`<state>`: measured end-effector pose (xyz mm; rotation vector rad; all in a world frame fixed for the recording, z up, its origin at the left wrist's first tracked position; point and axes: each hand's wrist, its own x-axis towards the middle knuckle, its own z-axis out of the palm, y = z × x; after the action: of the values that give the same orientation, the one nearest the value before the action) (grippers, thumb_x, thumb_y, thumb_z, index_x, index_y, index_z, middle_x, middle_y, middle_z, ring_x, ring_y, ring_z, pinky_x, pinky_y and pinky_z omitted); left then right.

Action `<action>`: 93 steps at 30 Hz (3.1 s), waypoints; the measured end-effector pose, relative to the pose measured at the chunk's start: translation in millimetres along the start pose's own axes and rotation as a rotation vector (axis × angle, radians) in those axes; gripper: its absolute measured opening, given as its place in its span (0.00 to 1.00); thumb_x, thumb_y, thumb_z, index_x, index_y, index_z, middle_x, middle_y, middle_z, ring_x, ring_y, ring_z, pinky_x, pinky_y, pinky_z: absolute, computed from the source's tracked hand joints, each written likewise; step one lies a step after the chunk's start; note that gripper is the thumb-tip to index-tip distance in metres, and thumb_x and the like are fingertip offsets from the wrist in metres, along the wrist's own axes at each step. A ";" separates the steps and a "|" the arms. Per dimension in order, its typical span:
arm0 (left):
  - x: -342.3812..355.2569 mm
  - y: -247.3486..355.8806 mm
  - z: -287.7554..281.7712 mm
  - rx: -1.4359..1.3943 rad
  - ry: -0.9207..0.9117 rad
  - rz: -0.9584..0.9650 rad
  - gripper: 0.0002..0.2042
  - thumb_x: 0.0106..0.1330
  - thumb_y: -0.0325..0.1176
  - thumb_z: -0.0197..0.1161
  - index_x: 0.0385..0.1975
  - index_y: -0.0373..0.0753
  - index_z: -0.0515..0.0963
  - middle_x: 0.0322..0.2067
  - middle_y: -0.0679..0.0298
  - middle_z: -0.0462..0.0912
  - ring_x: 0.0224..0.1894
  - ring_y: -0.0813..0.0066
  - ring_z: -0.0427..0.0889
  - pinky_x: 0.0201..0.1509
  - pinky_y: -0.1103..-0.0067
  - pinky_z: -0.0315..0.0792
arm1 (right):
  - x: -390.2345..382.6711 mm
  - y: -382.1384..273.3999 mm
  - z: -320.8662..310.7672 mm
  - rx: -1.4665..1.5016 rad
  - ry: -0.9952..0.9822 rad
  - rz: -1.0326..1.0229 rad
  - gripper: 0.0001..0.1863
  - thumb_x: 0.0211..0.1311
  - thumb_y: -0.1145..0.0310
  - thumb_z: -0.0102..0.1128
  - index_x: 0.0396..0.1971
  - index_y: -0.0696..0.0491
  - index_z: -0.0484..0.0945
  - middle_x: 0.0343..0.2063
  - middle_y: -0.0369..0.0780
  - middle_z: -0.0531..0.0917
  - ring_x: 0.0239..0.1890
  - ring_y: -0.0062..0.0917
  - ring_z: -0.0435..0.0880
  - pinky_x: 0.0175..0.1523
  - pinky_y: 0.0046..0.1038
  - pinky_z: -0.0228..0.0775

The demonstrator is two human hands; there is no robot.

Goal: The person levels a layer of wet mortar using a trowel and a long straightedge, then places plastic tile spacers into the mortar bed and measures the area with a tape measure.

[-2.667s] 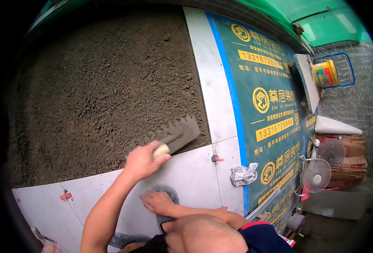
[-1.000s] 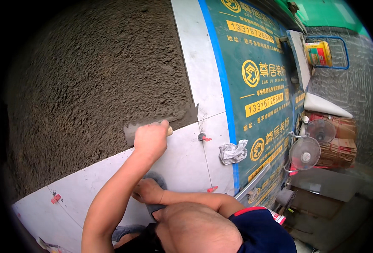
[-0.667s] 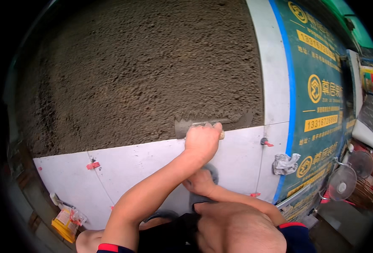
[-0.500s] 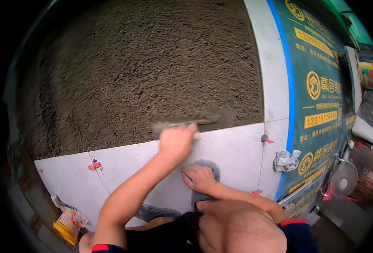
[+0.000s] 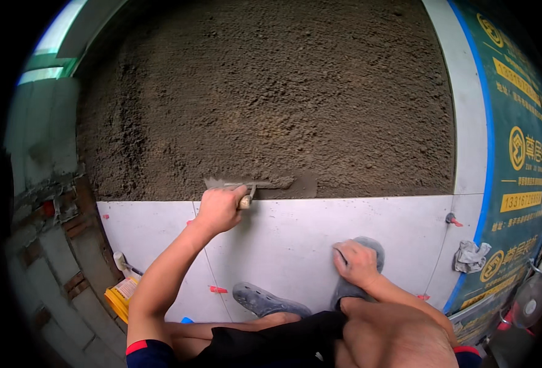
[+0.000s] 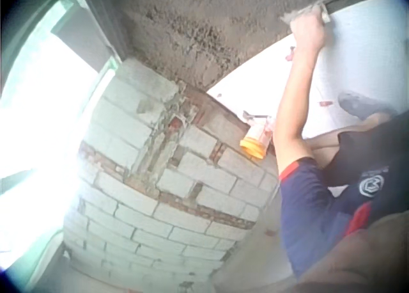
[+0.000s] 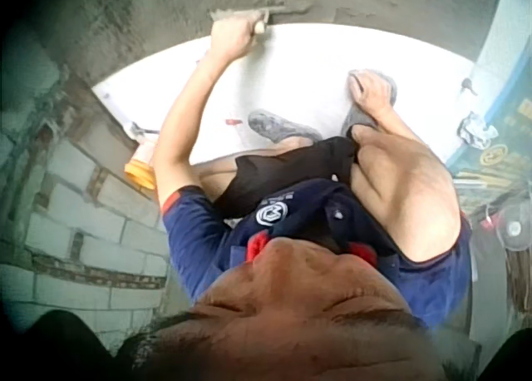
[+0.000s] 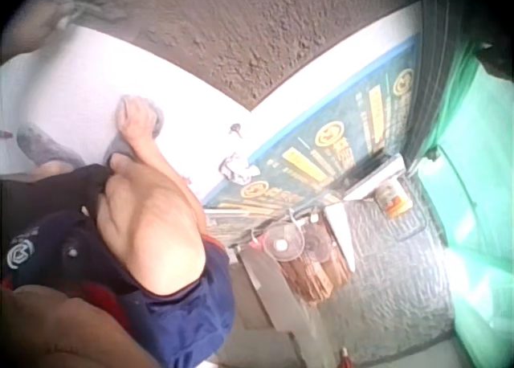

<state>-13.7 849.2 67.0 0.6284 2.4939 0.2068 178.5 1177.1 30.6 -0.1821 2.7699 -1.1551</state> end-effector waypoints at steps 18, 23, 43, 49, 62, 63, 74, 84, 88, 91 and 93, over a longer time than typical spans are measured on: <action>-74.8 -174.6 -14.0 0.122 -0.017 -0.136 0.08 0.55 0.29 0.62 0.34 0.43 0.76 0.28 0.54 0.83 0.35 0.45 0.81 0.42 0.56 0.72 | 2.4 -2.0 -0.3 -0.014 0.002 0.010 0.04 0.56 0.70 0.66 0.32 0.48 0.83 0.26 0.37 0.81 0.26 0.35 0.82 0.29 0.34 0.74; -87.7 -197.9 -16.5 0.174 0.033 -0.206 0.08 0.55 0.27 0.62 0.35 0.43 0.77 0.34 0.56 0.83 0.43 0.49 0.80 0.51 0.58 0.68 | 0.3 1.2 -4.6 -0.041 -0.029 0.023 0.05 0.55 0.70 0.66 0.32 0.48 0.83 0.27 0.37 0.82 0.26 0.35 0.82 0.29 0.35 0.74; -364.9 -229.3 154.0 -0.693 0.621 -1.605 0.16 0.50 0.31 0.67 0.41 0.37 0.83 0.39 0.48 0.87 0.46 0.48 0.85 0.51 0.63 0.76 | -6.0 -2.9 3.6 -0.292 -0.328 0.067 0.19 0.71 0.55 0.57 0.46 0.56 0.83 0.41 0.49 0.86 0.43 0.49 0.83 0.51 0.43 0.75; -375.2 -191.8 174.6 -1.022 0.975 -1.389 0.18 0.59 0.41 0.71 0.41 0.33 0.82 0.37 0.47 0.87 0.44 0.48 0.85 0.51 0.64 0.76 | 1.7 -17.8 -2.5 -0.386 -0.389 0.077 0.18 0.73 0.57 0.55 0.46 0.57 0.83 0.44 0.51 0.85 0.45 0.49 0.83 0.52 0.41 0.75; -574.5 -335.8 290.0 -0.286 0.698 -1.896 0.23 0.69 0.32 0.55 0.64 0.39 0.71 0.67 0.47 0.68 0.71 0.49 0.66 0.71 0.60 0.66 | 66.9 -16.1 -104.2 -0.365 -0.517 0.274 0.17 0.74 0.62 0.57 0.52 0.59 0.79 0.43 0.46 0.84 0.38 0.29 0.79 0.45 0.32 0.74; -552.0 -345.0 285.0 -0.252 0.649 -1.854 0.22 0.72 0.35 0.52 0.66 0.44 0.70 0.69 0.49 0.66 0.73 0.51 0.62 0.72 0.58 0.63 | 60.1 -13.0 -113.1 -0.378 -0.442 0.204 0.17 0.73 0.62 0.57 0.52 0.58 0.79 0.42 0.45 0.85 0.34 0.28 0.79 0.41 0.32 0.74; -556.5 -348.9 292.0 -0.144 0.561 -1.808 0.17 0.67 0.28 0.55 0.55 0.36 0.78 0.62 0.48 0.73 0.66 0.45 0.68 0.72 0.59 0.60 | 44.6 -74.8 -80.6 -0.200 -0.617 0.525 0.18 0.72 0.60 0.58 0.48 0.61 0.81 0.31 0.40 0.85 0.27 0.21 0.80 0.34 0.26 0.74; -548.7 -324.7 317.9 -0.029 0.881 -1.672 0.14 0.62 0.22 0.59 0.48 0.35 0.81 0.51 0.48 0.82 0.55 0.48 0.78 0.61 0.62 0.71 | 39.4 -88.1 -102.2 -0.177 -0.538 0.656 0.16 0.69 0.63 0.58 0.44 0.62 0.82 0.29 0.41 0.85 0.31 0.24 0.85 0.38 0.28 0.79; -554.8 -313.8 320.4 0.162 1.159 -1.523 0.18 0.58 0.17 0.59 0.49 0.36 0.81 0.54 0.52 0.81 0.57 0.52 0.77 0.64 0.65 0.71 | 52.3 -90.9 -93.7 -0.120 -0.574 0.637 0.16 0.70 0.62 0.58 0.43 0.62 0.82 0.29 0.40 0.85 0.29 0.22 0.83 0.38 0.27 0.78; -531.6 -301.7 257.1 0.115 1.491 -1.184 0.17 0.53 0.14 0.60 0.43 0.38 0.81 0.46 0.58 0.80 0.52 0.63 0.80 0.54 0.73 0.76 | 44.4 -98.5 -87.3 -0.112 -0.539 0.571 0.14 0.67 0.65 0.59 0.38 0.63 0.82 0.25 0.40 0.84 0.25 0.22 0.82 0.33 0.27 0.75; -547.1 -307.1 254.5 -0.062 1.495 -1.333 0.16 0.50 0.15 0.63 0.39 0.38 0.80 0.42 0.61 0.80 0.46 0.65 0.80 0.52 0.76 0.76 | 34.2 -69.7 -79.6 -0.018 -0.530 0.593 0.16 0.65 0.65 0.59 0.39 0.65 0.82 0.27 0.42 0.84 0.24 0.23 0.82 0.30 0.26 0.73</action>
<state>409.3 321.6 32.7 -1.9178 3.4250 0.2446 135.5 1178.3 133.1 0.2776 2.1431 -0.7809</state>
